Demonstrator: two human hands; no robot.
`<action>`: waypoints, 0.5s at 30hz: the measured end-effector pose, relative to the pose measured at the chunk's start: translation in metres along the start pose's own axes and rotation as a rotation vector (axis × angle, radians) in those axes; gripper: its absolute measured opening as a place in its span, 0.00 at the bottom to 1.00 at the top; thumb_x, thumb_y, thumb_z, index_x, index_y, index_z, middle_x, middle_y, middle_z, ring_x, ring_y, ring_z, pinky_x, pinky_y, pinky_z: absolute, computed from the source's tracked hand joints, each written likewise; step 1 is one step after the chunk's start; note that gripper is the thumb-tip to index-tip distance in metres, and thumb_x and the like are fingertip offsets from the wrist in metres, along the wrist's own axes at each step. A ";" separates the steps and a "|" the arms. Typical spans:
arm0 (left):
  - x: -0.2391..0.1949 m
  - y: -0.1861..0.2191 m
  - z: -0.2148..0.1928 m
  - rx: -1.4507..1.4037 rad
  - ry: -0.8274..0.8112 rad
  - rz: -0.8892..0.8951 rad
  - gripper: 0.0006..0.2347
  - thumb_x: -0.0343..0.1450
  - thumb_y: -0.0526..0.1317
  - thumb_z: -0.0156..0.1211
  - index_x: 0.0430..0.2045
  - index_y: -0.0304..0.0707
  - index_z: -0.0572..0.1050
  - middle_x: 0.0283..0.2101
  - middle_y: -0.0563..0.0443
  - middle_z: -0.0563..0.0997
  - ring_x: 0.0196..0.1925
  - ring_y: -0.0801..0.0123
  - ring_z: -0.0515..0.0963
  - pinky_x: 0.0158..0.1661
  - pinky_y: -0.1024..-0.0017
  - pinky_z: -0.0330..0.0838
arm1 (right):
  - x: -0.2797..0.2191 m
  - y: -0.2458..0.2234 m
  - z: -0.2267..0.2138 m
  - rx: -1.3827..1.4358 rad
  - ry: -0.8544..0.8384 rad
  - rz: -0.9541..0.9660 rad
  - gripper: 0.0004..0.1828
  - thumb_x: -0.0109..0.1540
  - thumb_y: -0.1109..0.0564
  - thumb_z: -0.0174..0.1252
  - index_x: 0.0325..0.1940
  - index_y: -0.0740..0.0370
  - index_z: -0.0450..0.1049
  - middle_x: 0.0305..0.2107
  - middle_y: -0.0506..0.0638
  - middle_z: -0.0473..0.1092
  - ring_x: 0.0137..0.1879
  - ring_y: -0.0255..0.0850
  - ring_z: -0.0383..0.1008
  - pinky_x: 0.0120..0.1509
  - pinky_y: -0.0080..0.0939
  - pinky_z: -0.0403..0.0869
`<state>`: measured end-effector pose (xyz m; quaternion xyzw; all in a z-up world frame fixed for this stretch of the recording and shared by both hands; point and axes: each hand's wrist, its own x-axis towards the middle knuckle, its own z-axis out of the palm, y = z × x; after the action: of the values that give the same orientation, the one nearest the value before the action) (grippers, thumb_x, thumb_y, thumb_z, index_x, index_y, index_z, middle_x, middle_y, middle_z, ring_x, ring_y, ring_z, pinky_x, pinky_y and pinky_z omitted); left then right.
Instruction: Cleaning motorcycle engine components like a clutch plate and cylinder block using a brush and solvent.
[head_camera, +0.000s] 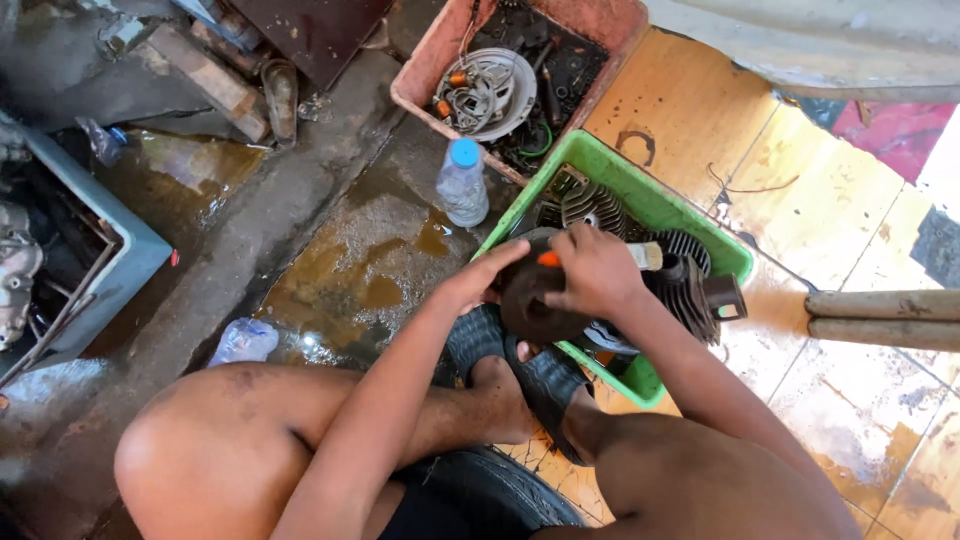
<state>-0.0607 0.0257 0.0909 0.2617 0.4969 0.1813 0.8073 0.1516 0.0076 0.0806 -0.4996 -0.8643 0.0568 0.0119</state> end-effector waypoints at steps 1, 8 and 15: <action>0.026 -0.018 -0.012 -0.007 0.003 -0.001 0.45 0.63 0.65 0.65 0.73 0.43 0.58 0.71 0.25 0.61 0.70 0.34 0.66 0.62 0.47 0.72 | -0.006 0.001 0.000 0.001 -0.005 -0.006 0.48 0.40 0.32 0.77 0.54 0.62 0.70 0.43 0.62 0.68 0.45 0.61 0.78 0.49 0.59 0.76; 0.102 -0.070 -0.045 -0.014 -0.063 -0.161 0.33 0.70 0.69 0.53 0.60 0.43 0.70 0.57 0.39 0.73 0.58 0.48 0.77 0.46 0.40 0.79 | -0.030 -0.006 -0.033 -0.085 0.376 -0.342 0.41 0.63 0.21 0.42 0.51 0.60 0.72 0.38 0.58 0.68 0.41 0.54 0.74 0.43 0.51 0.67; 0.074 -0.051 -0.023 -0.525 -0.660 -0.399 0.37 0.67 0.68 0.60 0.59 0.32 0.71 0.62 0.21 0.67 0.63 0.28 0.67 0.50 0.31 0.70 | -0.017 0.004 -0.064 -0.014 0.675 -0.418 0.31 0.69 0.33 0.45 0.53 0.63 0.76 0.36 0.62 0.67 0.32 0.55 0.69 0.35 0.51 0.65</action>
<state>-0.0467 0.0316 -0.0010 -0.0086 0.1912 0.0489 0.9803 0.1686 0.0004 0.1439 -0.3036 -0.8953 -0.1201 0.3030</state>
